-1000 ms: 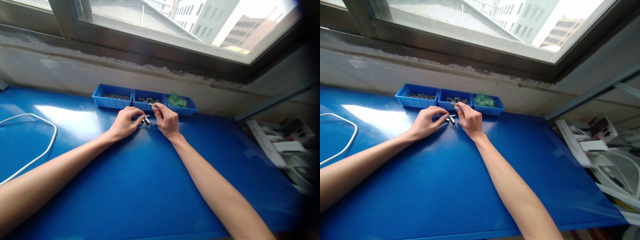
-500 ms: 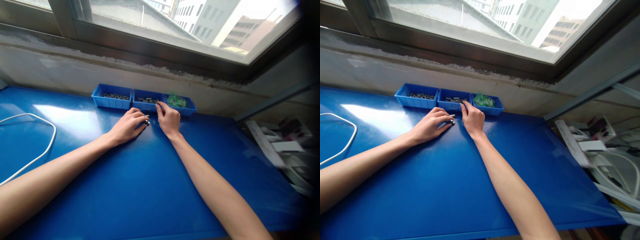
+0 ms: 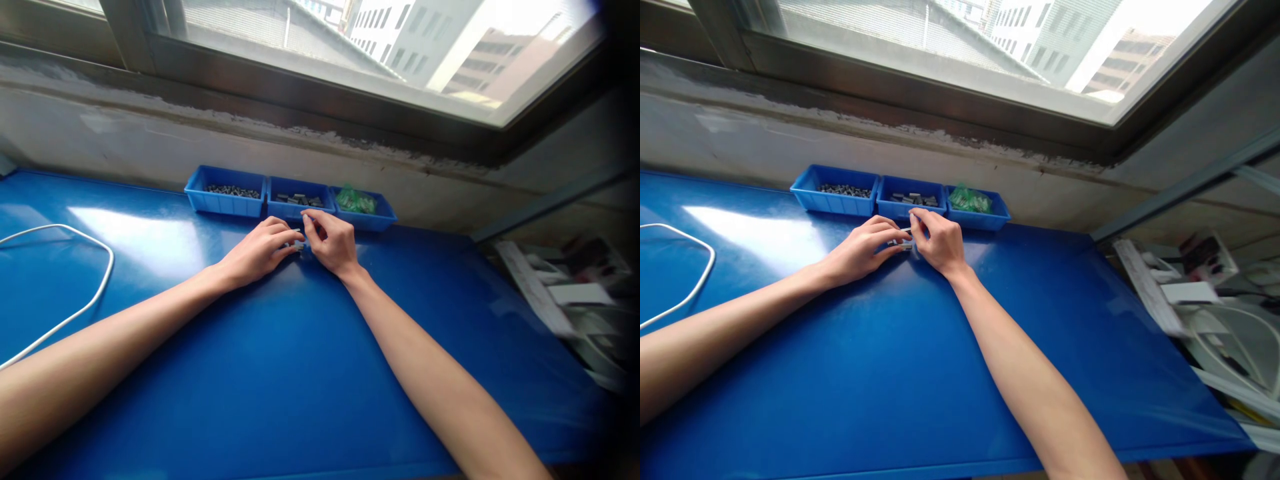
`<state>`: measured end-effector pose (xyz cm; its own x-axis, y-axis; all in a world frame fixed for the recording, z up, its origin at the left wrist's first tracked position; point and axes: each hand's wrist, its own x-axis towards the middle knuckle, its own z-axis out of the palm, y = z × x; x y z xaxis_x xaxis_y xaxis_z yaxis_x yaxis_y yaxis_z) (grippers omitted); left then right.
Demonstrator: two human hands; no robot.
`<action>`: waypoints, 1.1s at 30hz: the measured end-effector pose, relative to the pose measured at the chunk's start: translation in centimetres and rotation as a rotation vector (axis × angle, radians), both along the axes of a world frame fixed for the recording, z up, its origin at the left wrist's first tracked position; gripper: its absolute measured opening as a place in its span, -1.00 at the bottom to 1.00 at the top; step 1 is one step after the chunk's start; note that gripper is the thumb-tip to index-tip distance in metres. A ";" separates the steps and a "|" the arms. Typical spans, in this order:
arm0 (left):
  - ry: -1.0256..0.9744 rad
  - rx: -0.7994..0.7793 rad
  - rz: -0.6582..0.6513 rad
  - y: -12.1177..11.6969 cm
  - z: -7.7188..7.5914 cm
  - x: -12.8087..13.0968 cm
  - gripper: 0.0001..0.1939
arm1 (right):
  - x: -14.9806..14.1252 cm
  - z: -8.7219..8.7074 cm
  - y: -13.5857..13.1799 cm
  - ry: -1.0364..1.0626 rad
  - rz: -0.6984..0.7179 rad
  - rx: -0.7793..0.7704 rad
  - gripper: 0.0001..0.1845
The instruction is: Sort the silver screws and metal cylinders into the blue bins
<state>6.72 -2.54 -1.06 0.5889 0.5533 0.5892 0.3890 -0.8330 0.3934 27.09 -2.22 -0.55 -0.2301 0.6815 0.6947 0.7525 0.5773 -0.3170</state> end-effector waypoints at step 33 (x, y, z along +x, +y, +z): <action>-0.166 -0.275 0.322 0.1 0.8 -0.2 -0.76 | 0.5 0.1 0.1 -0.007 -0.316 -0.024 -0.56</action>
<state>6.48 -2.46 -0.25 0.2708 0.8421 0.4663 0.5241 -0.5353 0.6624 27.54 -2.08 -0.46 -0.0092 0.7361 0.6768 0.8954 0.3073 -0.3221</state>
